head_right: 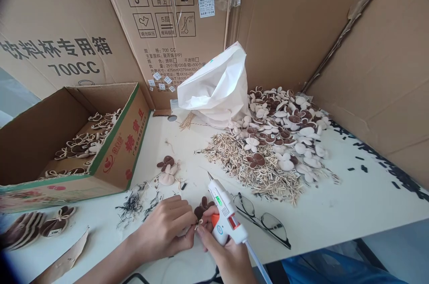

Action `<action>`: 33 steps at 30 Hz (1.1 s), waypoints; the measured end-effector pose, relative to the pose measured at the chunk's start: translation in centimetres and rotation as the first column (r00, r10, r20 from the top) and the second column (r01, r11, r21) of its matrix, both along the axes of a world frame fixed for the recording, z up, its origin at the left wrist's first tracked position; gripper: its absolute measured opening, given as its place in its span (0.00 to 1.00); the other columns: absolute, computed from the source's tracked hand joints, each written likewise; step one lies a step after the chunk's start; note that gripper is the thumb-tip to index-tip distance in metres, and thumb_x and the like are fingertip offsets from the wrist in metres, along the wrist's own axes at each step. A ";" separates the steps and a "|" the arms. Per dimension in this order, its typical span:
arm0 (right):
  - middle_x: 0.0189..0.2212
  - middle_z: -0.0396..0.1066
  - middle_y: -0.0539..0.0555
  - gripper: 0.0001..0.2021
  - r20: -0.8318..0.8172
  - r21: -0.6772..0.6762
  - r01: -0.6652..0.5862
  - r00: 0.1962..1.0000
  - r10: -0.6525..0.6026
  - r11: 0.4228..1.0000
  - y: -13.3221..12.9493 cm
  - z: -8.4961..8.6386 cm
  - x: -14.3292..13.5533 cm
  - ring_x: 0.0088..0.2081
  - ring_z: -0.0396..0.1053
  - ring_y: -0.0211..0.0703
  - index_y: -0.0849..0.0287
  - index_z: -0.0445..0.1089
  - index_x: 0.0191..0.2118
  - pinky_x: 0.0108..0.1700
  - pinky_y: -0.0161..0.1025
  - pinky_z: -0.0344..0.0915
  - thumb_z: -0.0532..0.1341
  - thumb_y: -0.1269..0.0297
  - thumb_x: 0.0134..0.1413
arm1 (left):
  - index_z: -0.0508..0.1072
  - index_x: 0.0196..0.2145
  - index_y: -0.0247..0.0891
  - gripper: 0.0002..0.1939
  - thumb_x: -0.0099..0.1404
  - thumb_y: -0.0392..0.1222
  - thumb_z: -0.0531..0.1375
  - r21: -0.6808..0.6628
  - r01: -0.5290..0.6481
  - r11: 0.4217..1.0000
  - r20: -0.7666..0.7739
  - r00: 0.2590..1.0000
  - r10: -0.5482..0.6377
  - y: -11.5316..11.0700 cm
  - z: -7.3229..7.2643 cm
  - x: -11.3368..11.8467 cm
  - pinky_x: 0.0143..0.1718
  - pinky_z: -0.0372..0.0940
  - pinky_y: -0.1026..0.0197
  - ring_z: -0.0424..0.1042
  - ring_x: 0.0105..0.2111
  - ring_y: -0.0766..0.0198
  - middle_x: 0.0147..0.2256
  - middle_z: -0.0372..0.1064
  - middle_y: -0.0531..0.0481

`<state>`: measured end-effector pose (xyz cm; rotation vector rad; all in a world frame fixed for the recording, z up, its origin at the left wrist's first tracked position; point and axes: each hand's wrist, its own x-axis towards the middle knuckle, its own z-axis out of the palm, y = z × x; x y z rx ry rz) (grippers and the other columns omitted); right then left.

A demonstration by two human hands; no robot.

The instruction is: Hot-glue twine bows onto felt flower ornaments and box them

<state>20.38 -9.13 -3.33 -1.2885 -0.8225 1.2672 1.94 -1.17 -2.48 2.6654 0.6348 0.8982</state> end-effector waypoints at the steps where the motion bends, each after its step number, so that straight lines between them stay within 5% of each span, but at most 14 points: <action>1: 0.28 0.75 0.48 0.19 -0.007 -0.002 0.000 1.000 0.000 1.000 0.0 0.0 0.0 0.25 0.66 0.43 0.54 0.77 0.42 0.32 0.43 0.67 0.78 0.47 0.55 | 0.64 0.35 0.42 0.09 0.75 0.35 0.56 -0.028 -0.005 1.000 0.003 1.000 0.005 0.0 0.0 -0.1 0.29 0.53 0.56 0.62 0.24 0.61 0.25 0.65 0.54; 17: 0.26 0.74 0.48 0.21 0.001 0.006 -0.006 1.000 0.006 1.000 0.2 0.9 0.0 0.25 0.69 0.45 0.54 0.77 0.42 0.33 0.44 0.69 0.78 0.44 0.55 | 0.61 0.32 0.42 0.14 0.78 0.35 0.52 -0.107 0.043 0.993 -0.021 0.999 -0.046 -0.1 0.2 0.0 0.28 0.52 0.55 0.60 0.24 0.61 0.25 0.64 0.53; 33: 0.22 0.69 0.45 0.20 0.016 0.010 -0.039 0.999 0.038 0.999 0.0 0.2 0.2 0.23 0.65 0.42 0.53 0.79 0.42 0.30 0.41 0.66 0.77 0.44 0.57 | 0.58 0.29 0.43 0.14 0.70 0.30 0.56 0.110 -0.073 0.991 0.049 0.996 0.068 -0.8 -0.2 1.1 0.28 0.46 0.55 0.56 0.22 0.62 0.23 0.60 0.54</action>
